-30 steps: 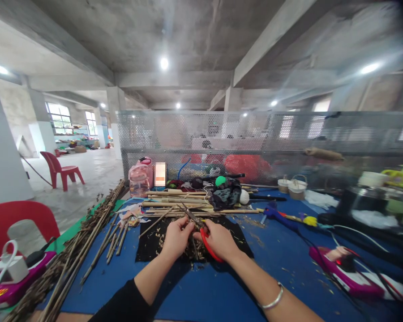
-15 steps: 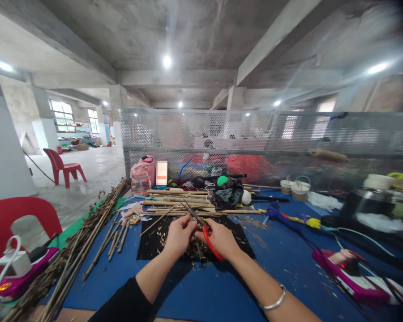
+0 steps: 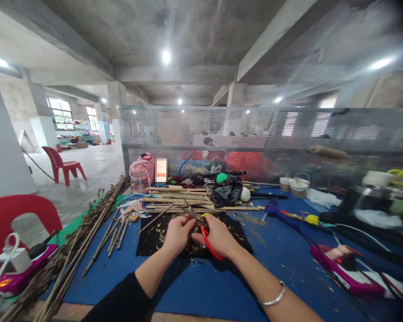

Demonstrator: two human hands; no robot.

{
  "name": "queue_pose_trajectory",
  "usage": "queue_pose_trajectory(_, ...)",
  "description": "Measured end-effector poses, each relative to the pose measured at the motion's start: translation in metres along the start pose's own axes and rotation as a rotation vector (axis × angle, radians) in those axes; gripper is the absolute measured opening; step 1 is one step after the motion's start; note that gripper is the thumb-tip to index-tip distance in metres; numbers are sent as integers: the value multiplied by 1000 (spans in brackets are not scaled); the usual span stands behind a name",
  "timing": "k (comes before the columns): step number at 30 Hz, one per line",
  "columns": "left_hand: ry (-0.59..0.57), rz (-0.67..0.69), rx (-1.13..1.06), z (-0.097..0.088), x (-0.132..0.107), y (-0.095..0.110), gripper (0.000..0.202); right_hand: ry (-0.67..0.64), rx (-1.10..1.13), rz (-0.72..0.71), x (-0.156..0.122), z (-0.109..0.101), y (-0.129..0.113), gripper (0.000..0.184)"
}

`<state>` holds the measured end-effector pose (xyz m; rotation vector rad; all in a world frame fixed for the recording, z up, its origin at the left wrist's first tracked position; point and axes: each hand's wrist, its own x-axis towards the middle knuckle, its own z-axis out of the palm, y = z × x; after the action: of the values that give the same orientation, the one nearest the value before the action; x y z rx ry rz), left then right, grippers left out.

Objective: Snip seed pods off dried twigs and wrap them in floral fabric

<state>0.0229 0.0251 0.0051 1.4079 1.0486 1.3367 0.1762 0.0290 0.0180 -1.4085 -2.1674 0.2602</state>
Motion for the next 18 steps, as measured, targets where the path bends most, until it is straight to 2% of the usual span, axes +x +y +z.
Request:
queue_pose_trajectory(7,19,-41,-25,0,-2,5,32,-69,71,86,0,-2,-2,34)
queue_pose_trajectory(18,28,-73,-76,1,-3,10,30,-68,17,86,0,-2,-2,35)
